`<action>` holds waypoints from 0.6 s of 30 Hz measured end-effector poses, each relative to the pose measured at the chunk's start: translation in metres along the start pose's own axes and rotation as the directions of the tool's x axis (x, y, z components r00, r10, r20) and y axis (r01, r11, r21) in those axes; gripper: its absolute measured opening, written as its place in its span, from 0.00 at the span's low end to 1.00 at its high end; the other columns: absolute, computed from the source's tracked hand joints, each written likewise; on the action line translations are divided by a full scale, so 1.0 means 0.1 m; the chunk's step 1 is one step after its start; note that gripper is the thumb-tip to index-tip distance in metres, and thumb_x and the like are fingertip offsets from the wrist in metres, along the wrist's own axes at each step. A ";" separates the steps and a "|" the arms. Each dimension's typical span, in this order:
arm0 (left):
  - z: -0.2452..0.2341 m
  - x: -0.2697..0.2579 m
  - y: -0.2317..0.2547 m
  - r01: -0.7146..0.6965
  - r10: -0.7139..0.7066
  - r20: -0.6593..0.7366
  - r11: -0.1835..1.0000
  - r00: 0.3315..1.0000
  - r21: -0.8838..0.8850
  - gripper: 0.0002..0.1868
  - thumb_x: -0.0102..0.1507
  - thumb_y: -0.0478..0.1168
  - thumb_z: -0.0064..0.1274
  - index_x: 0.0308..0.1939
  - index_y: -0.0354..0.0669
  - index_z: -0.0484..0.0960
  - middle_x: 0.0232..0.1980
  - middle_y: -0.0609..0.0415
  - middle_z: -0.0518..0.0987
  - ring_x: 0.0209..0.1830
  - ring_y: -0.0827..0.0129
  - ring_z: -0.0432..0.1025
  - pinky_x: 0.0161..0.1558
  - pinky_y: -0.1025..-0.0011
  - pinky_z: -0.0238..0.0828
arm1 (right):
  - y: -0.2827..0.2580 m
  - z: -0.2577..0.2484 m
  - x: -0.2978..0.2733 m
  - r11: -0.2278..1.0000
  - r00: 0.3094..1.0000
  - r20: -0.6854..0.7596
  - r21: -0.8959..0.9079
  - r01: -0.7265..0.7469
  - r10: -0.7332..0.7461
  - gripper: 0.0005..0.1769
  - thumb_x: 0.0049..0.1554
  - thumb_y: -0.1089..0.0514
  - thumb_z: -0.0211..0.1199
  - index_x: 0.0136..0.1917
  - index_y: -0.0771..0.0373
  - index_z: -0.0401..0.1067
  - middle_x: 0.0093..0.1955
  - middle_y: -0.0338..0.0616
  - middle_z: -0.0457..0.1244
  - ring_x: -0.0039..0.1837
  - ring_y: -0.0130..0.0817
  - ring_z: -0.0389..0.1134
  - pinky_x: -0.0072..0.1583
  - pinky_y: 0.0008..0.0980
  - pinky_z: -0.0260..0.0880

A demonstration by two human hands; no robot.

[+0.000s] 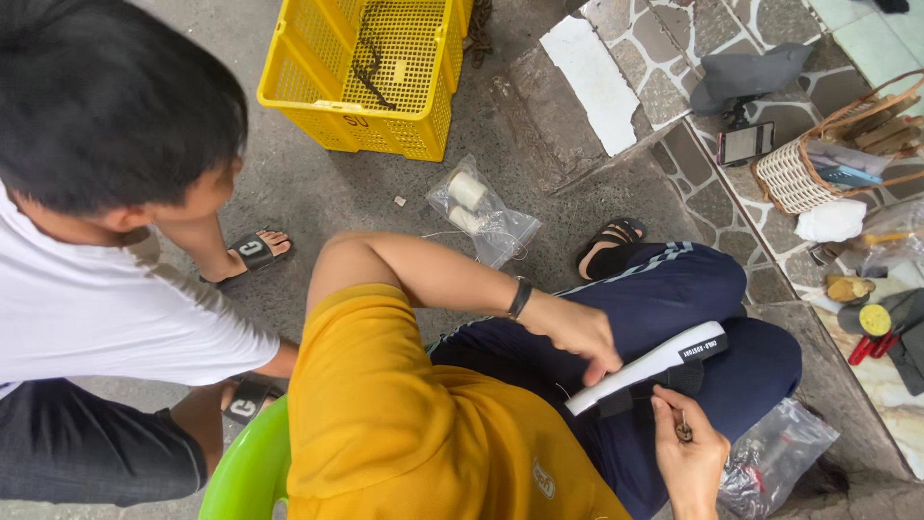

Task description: The person sits on a green stool and sews a black and white shoe using a needle and thread. They repeatedly push the needle through the shoe's strap and pull the thread tight to secure the stitching.

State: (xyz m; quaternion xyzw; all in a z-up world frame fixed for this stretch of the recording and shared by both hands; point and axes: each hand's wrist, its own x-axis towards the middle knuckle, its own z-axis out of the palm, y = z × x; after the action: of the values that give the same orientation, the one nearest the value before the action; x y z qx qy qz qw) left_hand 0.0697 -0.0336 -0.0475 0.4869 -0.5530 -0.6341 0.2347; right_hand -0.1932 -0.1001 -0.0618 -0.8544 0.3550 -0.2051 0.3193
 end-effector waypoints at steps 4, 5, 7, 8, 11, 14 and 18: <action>-0.09 0.01 0.11 0.104 -0.190 -0.124 0.860 0.974 -0.499 0.20 0.58 0.48 0.48 0.28 0.33 0.85 0.14 0.64 0.49 0.14 0.76 0.43 0.16 0.78 0.34 | 0.10 -0.07 -0.05 0.977 0.980 0.124 0.128 -0.173 0.157 0.09 0.54 0.61 0.64 0.50 0.56 0.77 0.30 0.34 0.63 0.28 0.15 0.50 0.35 0.16 0.53; -0.10 0.06 0.08 0.101 -0.185 -0.119 0.858 0.975 -0.504 0.20 0.58 0.48 0.48 0.28 0.33 0.85 0.14 0.64 0.49 0.14 0.76 0.43 0.16 0.78 0.34 | 0.12 -0.09 -0.06 0.977 0.979 0.125 0.120 -0.177 0.162 0.09 0.54 0.61 0.64 0.50 0.56 0.77 0.30 0.34 0.63 0.28 0.15 0.50 0.35 0.16 0.53; -0.10 0.17 0.03 -0.059 0.020 -0.083 0.865 0.996 -0.497 0.21 0.60 0.51 0.49 0.35 0.37 0.87 0.22 0.62 0.64 0.24 0.79 0.58 0.23 0.81 0.48 | 0.15 -0.14 -0.10 0.940 0.937 0.237 0.166 -0.299 0.256 0.14 0.53 0.62 0.64 0.53 0.54 0.78 0.28 0.29 0.57 0.29 0.15 0.45 0.34 0.15 0.48; -0.12 0.20 0.07 -0.059 0.024 -0.075 0.860 0.997 -0.506 0.21 0.60 0.51 0.49 0.35 0.37 0.87 0.22 0.62 0.64 0.24 0.79 0.58 0.23 0.81 0.48 | 0.13 -0.17 -0.10 0.938 0.934 0.240 0.157 -0.308 0.266 0.14 0.53 0.62 0.64 0.53 0.54 0.78 0.28 0.29 0.57 0.29 0.15 0.45 0.34 0.15 0.48; -0.14 0.29 0.21 -0.062 0.141 0.094 0.816 0.986 -0.575 0.24 0.58 0.56 0.51 0.44 0.41 0.85 0.50 0.53 0.81 0.51 0.68 0.72 0.59 0.70 0.63 | 0.06 -0.27 -0.12 0.935 0.898 0.329 0.100 -0.341 0.292 0.13 0.52 0.63 0.63 0.51 0.58 0.80 0.41 0.34 0.71 0.41 0.16 0.64 0.52 0.15 0.63; -0.16 0.37 0.33 -0.042 0.224 0.239 0.805 0.945 -0.592 0.25 0.60 0.55 0.48 0.44 0.35 0.83 0.36 0.43 0.82 0.38 0.62 0.77 0.46 0.70 0.74 | 0.02 -0.31 -0.10 0.940 0.884 0.402 0.132 -0.316 0.240 0.13 0.53 0.63 0.62 0.51 0.61 0.80 0.48 0.37 0.72 0.45 0.19 0.67 0.54 0.17 0.65; -0.08 0.57 0.24 -0.209 0.270 0.113 0.901 0.956 -0.379 0.25 0.60 0.55 0.45 0.26 0.34 0.80 0.15 0.62 0.57 0.14 0.78 0.53 0.21 0.79 0.56 | 0.03 -0.30 -0.06 0.945 0.881 0.418 0.130 -0.300 0.222 0.14 0.52 0.62 0.61 0.52 0.58 0.80 0.53 0.35 0.72 0.48 0.16 0.68 0.56 0.16 0.65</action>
State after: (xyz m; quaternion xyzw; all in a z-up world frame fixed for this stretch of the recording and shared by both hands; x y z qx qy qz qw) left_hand 0.0471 -0.0922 -0.0446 0.3096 -0.4993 -0.7291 0.3510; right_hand -0.2162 -0.1093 -0.0432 -0.7877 0.3735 -0.0152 0.4898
